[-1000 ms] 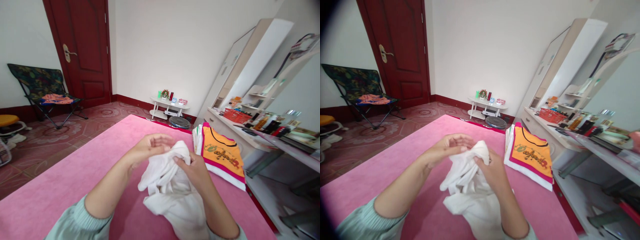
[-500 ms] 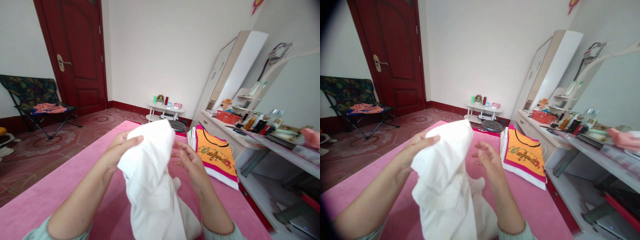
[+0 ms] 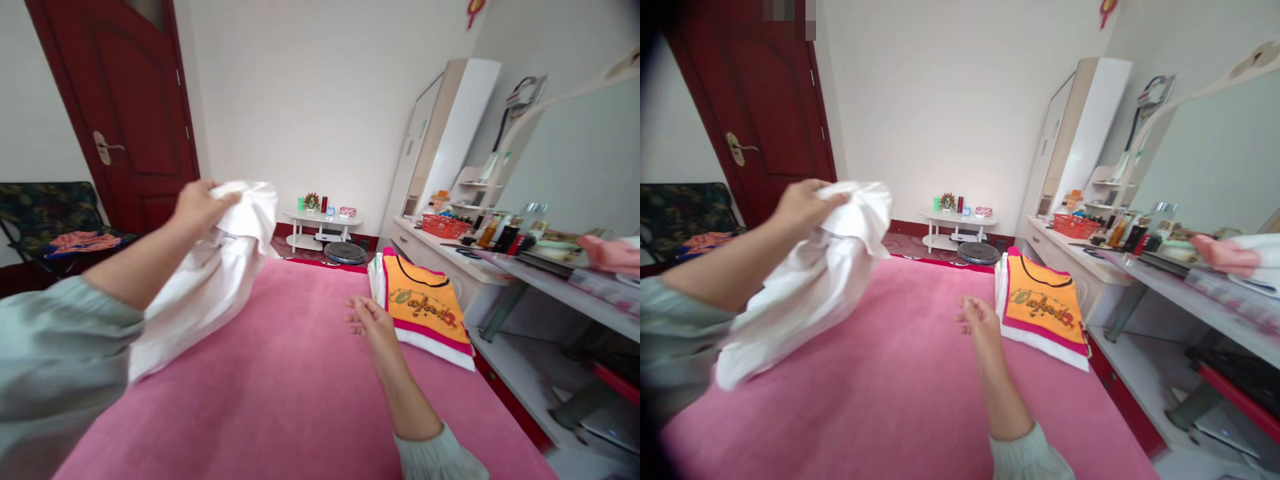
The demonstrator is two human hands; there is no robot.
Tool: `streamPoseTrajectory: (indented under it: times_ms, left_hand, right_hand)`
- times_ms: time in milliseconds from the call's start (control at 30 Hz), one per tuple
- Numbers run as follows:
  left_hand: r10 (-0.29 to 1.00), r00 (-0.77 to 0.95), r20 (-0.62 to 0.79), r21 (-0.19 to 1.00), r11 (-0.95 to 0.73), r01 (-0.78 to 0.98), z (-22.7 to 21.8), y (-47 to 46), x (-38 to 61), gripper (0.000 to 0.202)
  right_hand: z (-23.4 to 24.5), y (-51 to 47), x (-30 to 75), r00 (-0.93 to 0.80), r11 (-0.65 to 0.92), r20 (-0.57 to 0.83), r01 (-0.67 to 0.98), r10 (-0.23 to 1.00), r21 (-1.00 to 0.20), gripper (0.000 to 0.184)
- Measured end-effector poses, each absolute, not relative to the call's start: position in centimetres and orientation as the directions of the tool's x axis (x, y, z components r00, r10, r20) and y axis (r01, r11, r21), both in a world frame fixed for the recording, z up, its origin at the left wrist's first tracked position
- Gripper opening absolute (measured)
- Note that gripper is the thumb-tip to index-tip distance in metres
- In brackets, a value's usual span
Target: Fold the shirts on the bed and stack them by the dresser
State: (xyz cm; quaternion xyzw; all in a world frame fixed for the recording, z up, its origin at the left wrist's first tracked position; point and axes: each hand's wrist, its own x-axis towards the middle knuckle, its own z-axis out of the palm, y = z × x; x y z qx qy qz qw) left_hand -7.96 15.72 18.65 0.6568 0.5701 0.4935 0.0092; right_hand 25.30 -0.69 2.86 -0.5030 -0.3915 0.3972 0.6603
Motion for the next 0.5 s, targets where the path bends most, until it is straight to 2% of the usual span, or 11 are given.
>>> streamPoseTrajectory:
  times_ms: [67, 100, 167, 200, 267, 333, 400, 500]
  left_hand:
    - [0.789, -0.141, 0.597, 0.544, -0.270, 0.794, 13.6, 17.3, -6.2, 0.074]
    - [0.844, -0.124, 0.521, 0.463, -0.158, 0.872, 10.3, 17.5, -6.0, 0.078]
    - [0.961, -0.099, 0.257, 0.296, 0.019, 0.955, 3.1, 16.9, -6.7, 0.082]
    - [0.975, -0.100, 0.196, 0.281, 0.042, 0.959, -0.3, 16.3, -7.3, 0.081]
    - [0.980, -0.091, 0.177, 0.246, 0.045, 0.968, -5.5, 14.9, -8.5, 0.078]
    - [0.979, -0.042, 0.200, 0.171, 0.007, 0.985, -8.2, 13.9, -9.3, 0.076]
    - [0.978, -0.004, 0.208, 0.117, -0.021, 0.993, -8.9, 13.4, -9.6, 0.073]
    - [0.973, 0.017, 0.229, 0.056, -0.030, 0.998, -8.6, 12.7, -9.4, 0.067]
  right_hand:
    - [2.2, -0.2, 26.6, 0.420, 0.182, 0.123, -0.102, 0.899, -0.978, 0.046]
    - [1.9, 0.0, 27.3, 0.449, 0.185, 0.134, -0.073, 0.884, -0.980, 0.047]
    - [1.3, 0.5, 29.0, 0.502, 0.194, 0.179, 0.022, 0.846, -0.981, 0.047]
    - [0.9, 0.8, 29.8, 0.530, 0.202, 0.214, 0.081, 0.821, -0.976, 0.046]
    - [0.0, 1.3, 31.7, 0.586, 0.207, 0.308, 0.234, 0.749, -0.950, 0.044]
    - [-0.9, 1.6, 33.7, 0.614, 0.173, 0.451, 0.459, 0.648, -0.872, 0.040]
    - [-2.0, 1.5, 35.8, 0.591, 0.064, 0.598, 0.680, 0.541, -0.730, 0.038]
    - [-3.5, 1.0, 38.8, 0.554, -0.138, 0.684, 0.814, 0.474, -0.564, 0.047]
